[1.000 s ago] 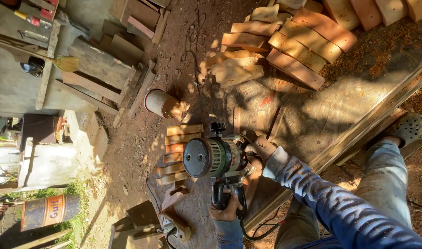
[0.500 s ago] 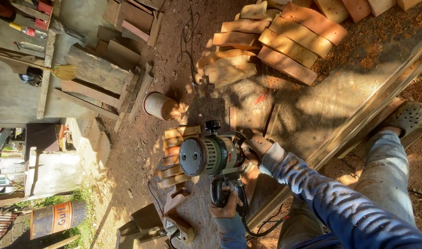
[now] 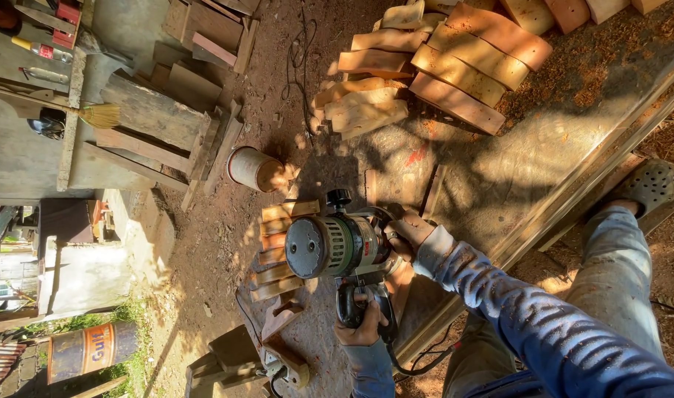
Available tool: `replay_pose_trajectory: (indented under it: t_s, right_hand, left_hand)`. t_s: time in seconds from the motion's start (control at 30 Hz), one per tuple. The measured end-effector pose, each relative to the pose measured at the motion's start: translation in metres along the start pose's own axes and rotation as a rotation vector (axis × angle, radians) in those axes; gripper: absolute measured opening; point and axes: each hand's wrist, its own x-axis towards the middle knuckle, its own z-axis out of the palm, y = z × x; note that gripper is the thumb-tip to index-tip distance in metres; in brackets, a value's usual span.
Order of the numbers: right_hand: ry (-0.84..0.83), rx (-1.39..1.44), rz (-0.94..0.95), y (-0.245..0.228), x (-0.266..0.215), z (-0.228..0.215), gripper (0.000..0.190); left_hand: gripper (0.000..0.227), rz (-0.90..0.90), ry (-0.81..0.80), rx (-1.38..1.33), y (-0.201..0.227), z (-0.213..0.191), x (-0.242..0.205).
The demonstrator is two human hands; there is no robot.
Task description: Use a handheld router to shape and smooth the edges of curved wooden parts at a workbench.
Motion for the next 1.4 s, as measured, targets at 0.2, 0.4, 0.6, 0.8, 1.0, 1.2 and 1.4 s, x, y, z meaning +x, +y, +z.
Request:
replay_pose_trajectory:
  t_s: [0.2,0.4,0.6,0.8,1.0,1.2,1.4]
  right_hand:
    - [0.089,-0.369,-0.513,0.005,0.001,-0.002,0.02]
    - [0.164,-0.6,-0.609,-0.018,-0.012,-0.004,0.028]
    - [-0.016,-0.374,-0.084,-0.003,0.002,-0.004,0.012]
    - [-0.197,0.135,0.005,0.034,0.038,-0.001,0.012]
    - [-0.33,-0.222,-0.013,0.046,0.046,-0.006,0.038]
    - [0.001,-0.617,-0.57,0.038,0.01,0.006,0.047]
    - [0.002,-0.848,-0.795,-0.021,-0.027,0.015,0.027]
  left_hand:
    - [0.026,-0.014,0.001,-0.011,-0.002,-0.001,0.0]
    - [0.027,-0.102,0.056,0.04,-0.001,-0.009,-0.007]
    - [0.028,-0.024,-0.021,-0.021,0.009,-0.013,-0.018]
    - [0.027,-0.019,0.037,-0.004,0.015,-0.018,-0.028]
    - [0.031,0.065,0.01,0.011,0.014,-0.027,-0.039]
    - [0.027,-0.041,0.09,-0.027,0.016,-0.035,-0.063]
    - [0.025,-0.069,0.091,-0.018,0.017,-0.043,-0.08]
